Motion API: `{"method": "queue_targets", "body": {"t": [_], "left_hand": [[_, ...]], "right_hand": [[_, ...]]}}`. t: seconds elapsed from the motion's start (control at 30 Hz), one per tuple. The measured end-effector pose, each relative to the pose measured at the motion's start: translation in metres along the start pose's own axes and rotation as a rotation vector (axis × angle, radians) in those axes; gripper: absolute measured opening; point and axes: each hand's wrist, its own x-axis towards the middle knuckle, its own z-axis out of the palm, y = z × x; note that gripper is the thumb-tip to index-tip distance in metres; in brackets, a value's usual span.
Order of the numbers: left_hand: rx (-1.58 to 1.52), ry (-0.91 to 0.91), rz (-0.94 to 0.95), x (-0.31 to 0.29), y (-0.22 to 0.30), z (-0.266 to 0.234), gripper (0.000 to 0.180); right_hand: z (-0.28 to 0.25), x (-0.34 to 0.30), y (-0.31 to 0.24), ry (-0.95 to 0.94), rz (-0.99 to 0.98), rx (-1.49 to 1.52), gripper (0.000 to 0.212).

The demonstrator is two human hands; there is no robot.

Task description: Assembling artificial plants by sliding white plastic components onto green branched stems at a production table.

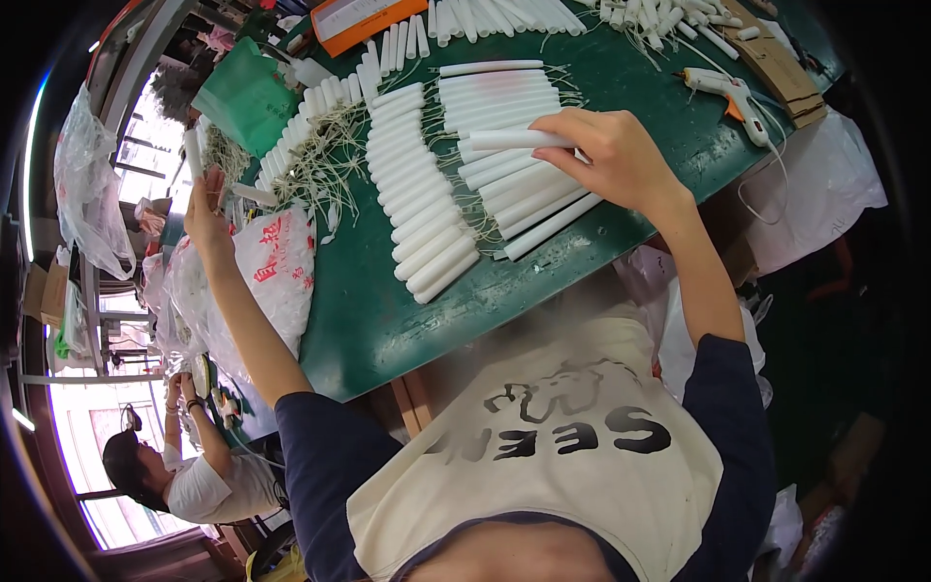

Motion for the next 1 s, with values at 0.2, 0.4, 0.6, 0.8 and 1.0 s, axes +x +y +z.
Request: {"method": "queue_targets", "body": {"t": [0.2,0.4,0.6,0.8,1.0], "left_hand": [[-0.048,-0.041,0.107,0.003,0.019,0.021,0.033],[0.107,-0.097,0.008,-0.006,-0.003,0.048,0.033],[0.574,-0.117,-0.160,0.001,-0.041,0.035,0.036],[1.377,-0.149,-0.067,0.013,-0.032,0.044,0.031],[1.282,-0.142,0.225,0.041,-0.064,0.097,0.036]], "right_hand": [[-0.001,-0.001,-0.001,-0.012,0.008,-0.010,0.020],[0.001,-0.001,-0.003,-0.009,0.007,-0.009,0.020],[-0.003,-0.001,-0.005,-0.026,0.014,-0.001,0.021],[-0.001,0.002,-0.003,-0.012,-0.001,-0.026,0.020],[-0.003,0.001,0.000,-0.019,0.003,-0.049,0.019]]}}
